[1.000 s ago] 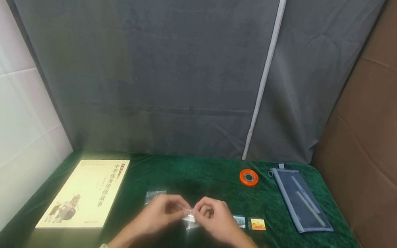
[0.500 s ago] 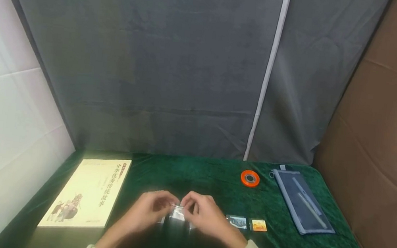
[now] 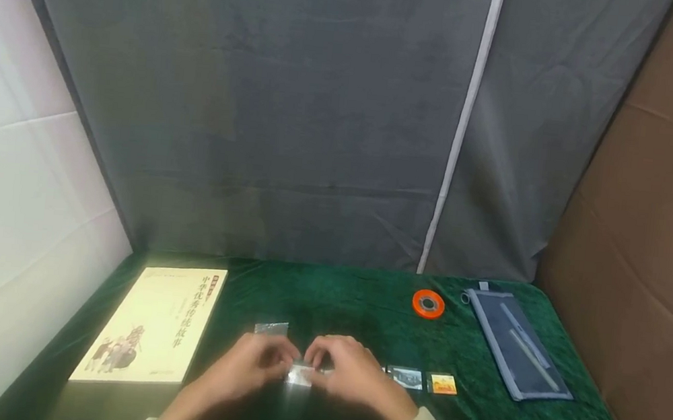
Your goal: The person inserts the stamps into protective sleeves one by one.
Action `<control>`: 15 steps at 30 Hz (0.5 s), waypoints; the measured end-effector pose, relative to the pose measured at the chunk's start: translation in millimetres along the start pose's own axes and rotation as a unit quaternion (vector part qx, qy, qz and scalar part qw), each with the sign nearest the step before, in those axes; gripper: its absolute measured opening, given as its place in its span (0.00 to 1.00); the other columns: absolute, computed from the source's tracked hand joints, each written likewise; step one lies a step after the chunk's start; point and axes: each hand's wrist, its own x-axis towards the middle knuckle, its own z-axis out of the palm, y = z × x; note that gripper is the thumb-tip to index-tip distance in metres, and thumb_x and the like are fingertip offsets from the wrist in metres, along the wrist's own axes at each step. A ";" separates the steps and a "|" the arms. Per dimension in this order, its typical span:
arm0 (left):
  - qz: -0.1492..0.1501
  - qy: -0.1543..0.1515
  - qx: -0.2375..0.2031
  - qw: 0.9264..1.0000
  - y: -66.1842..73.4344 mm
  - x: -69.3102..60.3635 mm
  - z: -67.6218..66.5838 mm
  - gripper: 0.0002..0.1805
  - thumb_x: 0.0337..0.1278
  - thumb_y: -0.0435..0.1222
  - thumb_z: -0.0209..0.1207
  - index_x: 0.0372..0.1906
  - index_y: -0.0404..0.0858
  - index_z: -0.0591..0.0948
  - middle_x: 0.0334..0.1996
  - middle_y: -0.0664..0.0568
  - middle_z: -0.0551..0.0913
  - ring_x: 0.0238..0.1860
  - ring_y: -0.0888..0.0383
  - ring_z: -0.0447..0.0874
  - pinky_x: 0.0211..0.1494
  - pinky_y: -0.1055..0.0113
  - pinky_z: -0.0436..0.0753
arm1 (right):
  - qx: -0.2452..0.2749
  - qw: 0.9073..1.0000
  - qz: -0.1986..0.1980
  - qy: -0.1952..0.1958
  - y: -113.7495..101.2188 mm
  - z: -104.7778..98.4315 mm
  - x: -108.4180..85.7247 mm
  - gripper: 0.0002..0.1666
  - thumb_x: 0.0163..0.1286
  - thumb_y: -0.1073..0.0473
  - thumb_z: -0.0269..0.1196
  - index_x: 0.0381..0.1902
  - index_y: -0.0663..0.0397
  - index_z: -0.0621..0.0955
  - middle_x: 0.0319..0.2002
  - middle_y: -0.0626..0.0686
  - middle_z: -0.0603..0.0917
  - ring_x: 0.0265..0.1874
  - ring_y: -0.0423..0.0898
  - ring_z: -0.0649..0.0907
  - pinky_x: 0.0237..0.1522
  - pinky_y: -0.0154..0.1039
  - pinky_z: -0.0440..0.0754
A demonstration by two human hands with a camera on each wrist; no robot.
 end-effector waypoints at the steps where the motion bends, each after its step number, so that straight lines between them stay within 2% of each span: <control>1: 0.001 0.000 0.004 1.000 0.6 0.5 0.9 0.06 0.70 0.33 0.70 0.47 0.44 0.90 0.38 0.60 0.90 0.37 0.69 0.84 0.43 0.70 0.85 | -0.007 1.000 -0.003 -0.010 2.6 -4.1 -1.7 0.12 0.69 0.43 0.77 0.47 0.32 0.87 0.39 0.32 0.84 0.38 0.31 0.80 0.43 0.33 0.80; 3: 0.004 0.001 0.009 1.000 1.3 1.5 2.3 0.05 0.71 0.33 0.70 0.47 0.44 0.91 0.38 0.59 0.91 0.38 0.69 0.84 0.45 0.68 0.86 | -0.015 0.999 -0.005 -0.029 6.9 -12.7 -5.5 0.15 0.66 0.41 0.79 0.47 0.30 0.87 0.41 0.33 0.83 0.44 0.33 0.80 0.48 0.35 0.80; 6: 0.008 0.005 0.018 1.000 0.0 2.3 4.4 0.05 0.70 0.33 0.70 0.46 0.44 0.91 0.37 0.60 0.91 0.38 0.70 0.84 0.45 0.69 0.86 | -0.026 0.999 0.000 -0.041 10.0 -21.5 -9.2 0.17 0.64 0.40 0.80 0.47 0.31 0.87 0.42 0.34 0.82 0.47 0.35 0.78 0.50 0.37 0.79; 11: 0.010 0.017 0.032 0.999 -0.5 3.7 5.9 0.05 0.68 0.31 0.71 0.44 0.44 0.91 0.35 0.62 0.90 0.37 0.70 0.82 0.44 0.69 0.85 | -0.042 0.998 0.036 -0.025 8.6 -25.3 -11.1 0.17 0.65 0.38 0.78 0.47 0.33 0.86 0.42 0.35 0.80 0.44 0.36 0.77 0.47 0.38 0.79; 15: 0.007 0.024 0.044 0.999 3.6 5.6 6.4 0.06 0.66 0.30 0.72 0.42 0.44 0.91 0.34 0.61 0.89 0.35 0.69 0.81 0.42 0.70 0.84 | -0.066 0.997 0.042 -0.014 6.9 -26.0 -12.3 0.18 0.65 0.39 0.79 0.47 0.34 0.86 0.40 0.35 0.79 0.42 0.35 0.77 0.44 0.37 0.79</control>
